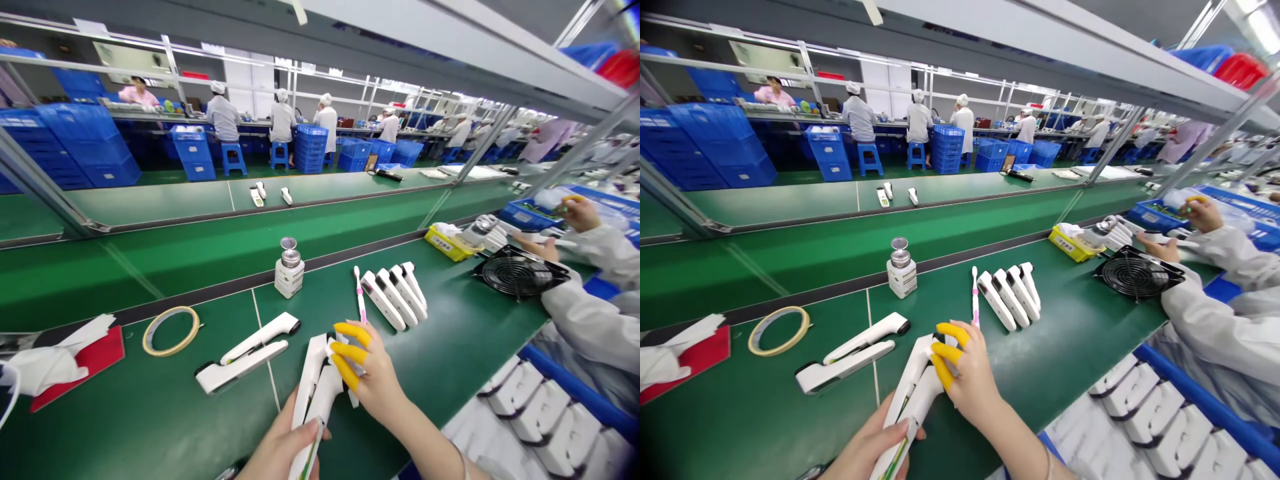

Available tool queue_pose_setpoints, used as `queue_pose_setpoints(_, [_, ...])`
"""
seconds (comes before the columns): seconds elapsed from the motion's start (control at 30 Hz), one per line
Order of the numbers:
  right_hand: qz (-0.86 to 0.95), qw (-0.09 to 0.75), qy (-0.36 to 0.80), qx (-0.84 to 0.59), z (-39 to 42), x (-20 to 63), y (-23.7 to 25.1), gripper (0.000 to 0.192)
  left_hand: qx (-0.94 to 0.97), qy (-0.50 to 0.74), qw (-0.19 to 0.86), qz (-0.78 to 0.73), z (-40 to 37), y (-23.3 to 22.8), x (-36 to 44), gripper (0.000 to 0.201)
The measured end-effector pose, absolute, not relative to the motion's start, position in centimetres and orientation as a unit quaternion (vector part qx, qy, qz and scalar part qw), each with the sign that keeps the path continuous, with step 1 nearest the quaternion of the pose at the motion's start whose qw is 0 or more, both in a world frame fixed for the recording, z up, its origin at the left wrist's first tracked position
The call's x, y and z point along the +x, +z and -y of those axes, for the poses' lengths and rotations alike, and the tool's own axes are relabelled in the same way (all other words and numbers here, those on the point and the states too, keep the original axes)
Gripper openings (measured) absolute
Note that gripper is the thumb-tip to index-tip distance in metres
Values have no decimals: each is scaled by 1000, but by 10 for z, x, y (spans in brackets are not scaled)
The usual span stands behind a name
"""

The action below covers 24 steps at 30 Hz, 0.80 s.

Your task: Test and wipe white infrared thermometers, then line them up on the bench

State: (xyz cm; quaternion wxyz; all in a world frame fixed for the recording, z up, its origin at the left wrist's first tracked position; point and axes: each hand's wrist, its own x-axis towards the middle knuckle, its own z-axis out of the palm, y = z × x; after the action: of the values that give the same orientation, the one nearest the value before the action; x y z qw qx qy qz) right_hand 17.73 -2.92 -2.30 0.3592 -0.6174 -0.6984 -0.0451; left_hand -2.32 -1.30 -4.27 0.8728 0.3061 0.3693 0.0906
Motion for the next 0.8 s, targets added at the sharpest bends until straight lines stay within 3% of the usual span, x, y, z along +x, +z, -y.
queue_pose_setpoints(0.23, [761, 280, 66, -581, 25, 147, -16, 24, 322, 113, 866, -365, 15, -52, -23, 92])
queue_pose_setpoints(0.47, [700, 168, 2, -695, 9, 165, -26, 23, 325, 93, 856, -391, 16, -43, -22, 94])
queue_pose_setpoints(0.7, [739, 211, 106, -631, 23, 143, -15, 18, 334, 100, 850, -396, 18, -36, -21, 92])
queue_pose_setpoints(0.8, [716, 190, 67, -669, 19, 147, -16, 21, 338, 95, 846, -402, 17, -31, -21, 85])
